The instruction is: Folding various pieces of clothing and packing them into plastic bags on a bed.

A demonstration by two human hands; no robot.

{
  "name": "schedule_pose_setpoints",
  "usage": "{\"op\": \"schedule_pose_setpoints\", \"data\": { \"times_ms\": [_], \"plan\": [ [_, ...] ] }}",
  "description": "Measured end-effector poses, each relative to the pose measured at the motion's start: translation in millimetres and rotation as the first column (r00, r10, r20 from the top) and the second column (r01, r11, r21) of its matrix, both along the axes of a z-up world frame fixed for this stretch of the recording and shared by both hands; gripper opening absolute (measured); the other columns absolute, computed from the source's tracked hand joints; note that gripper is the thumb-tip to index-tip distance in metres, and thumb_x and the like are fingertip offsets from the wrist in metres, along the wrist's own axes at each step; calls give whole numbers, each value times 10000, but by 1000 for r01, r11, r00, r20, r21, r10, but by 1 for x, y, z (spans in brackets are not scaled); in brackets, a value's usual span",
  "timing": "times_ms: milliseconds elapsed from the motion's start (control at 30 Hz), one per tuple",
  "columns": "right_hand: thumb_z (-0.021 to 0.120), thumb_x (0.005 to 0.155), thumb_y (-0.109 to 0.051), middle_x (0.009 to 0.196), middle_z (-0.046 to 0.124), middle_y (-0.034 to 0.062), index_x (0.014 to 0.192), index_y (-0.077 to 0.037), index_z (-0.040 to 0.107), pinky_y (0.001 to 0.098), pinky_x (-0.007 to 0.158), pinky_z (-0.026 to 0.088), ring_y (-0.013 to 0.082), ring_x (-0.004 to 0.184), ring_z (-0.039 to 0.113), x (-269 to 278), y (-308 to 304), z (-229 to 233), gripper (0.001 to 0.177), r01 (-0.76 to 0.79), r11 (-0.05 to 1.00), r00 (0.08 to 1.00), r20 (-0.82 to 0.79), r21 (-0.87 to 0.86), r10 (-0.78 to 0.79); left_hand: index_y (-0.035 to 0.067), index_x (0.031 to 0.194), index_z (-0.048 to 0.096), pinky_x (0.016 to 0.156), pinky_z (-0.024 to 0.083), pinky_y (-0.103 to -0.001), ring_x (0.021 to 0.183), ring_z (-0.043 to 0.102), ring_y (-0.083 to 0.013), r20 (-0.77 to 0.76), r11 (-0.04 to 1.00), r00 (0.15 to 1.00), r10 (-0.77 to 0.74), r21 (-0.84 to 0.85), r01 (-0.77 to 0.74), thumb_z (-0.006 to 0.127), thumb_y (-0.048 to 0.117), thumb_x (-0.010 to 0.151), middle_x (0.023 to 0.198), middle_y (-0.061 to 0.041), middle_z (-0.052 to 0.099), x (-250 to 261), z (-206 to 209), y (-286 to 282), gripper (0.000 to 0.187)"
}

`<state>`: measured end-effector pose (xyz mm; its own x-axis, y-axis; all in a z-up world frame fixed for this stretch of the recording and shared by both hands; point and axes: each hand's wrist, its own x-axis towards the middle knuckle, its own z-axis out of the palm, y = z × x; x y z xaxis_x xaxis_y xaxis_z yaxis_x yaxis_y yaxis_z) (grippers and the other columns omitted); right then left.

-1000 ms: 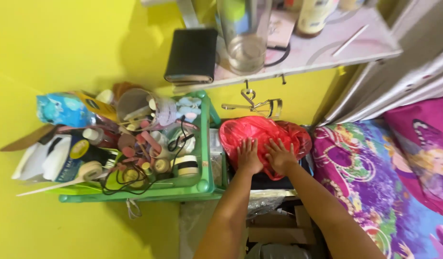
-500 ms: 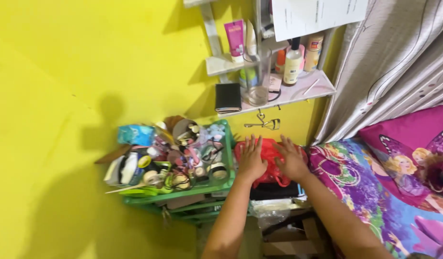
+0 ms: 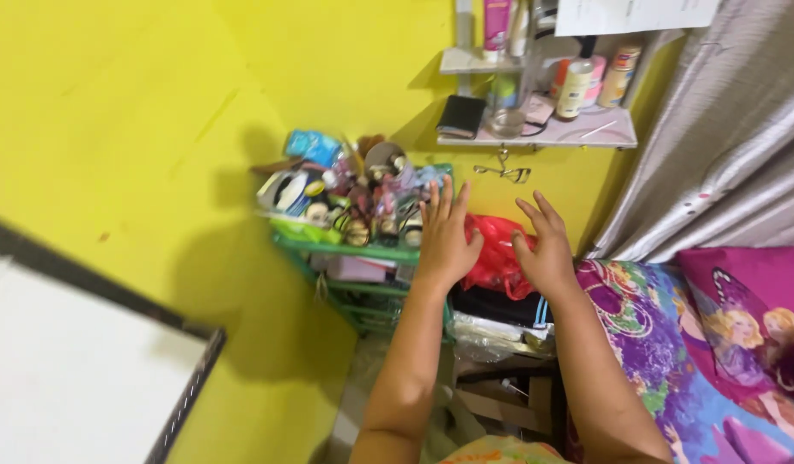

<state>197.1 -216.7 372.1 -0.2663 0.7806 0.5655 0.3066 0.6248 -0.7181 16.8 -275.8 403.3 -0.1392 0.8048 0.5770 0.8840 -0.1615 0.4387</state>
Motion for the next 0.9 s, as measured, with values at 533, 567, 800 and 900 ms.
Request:
{"op": "schedule_pose_setpoints", "data": {
  "times_ms": [533, 567, 800, 900],
  "plan": [
    [690, 890, -91, 1617, 418, 206, 1443, -122, 597, 515, 1202, 328, 445, 1472, 393, -20, -92, -11, 561, -385, 917, 918, 147, 110, 368, 115, 1618, 301, 1254, 102, -661, 1589, 83, -463, 46, 891, 895, 444, 90, -446, 690, 164, 840, 1706, -211, 173, 3, -22, -177, 871],
    [688, 895, -88, 1615, 424, 205, 1444, -121, 599, 512, 1204, 330, 444, 1471, 394, -29, -98, -10, 557, -422, 899, 902, 155, 113, 404, 123, 1614, 321, 1252, 102, -655, 1590, 79, -457, 27, 865, 868, 495, 78, -495, 686, 158, 843, 1711, -210, 170, -1, -22, -191, 854],
    [673, 907, -79, 1583, 457, 207, 1428, -109, 603, 498, 1204, 355, 424, 1452, 423, -108, -164, -18, 527, -692, 705, 722, 148, 156, 675, 118, 1591, 330, 1251, 106, -646, 1581, 83, -430, -2, 683, 683, 731, -9, -731, 699, 177, 806, 1696, -208, 142, -9, -17, -289, 870],
    [687, 892, -78, 1569, 463, 209, 1421, -97, 607, 511, 1199, 344, 427, 1441, 422, -139, -207, -25, 535, -790, 596, 612, 181, 143, 769, 112, 1589, 331, 1255, 104, -640, 1584, 69, -428, 5, 596, 596, 803, -32, -802, 702, 165, 827, 1696, -214, 131, -8, -14, -332, 850]
  ]
}}
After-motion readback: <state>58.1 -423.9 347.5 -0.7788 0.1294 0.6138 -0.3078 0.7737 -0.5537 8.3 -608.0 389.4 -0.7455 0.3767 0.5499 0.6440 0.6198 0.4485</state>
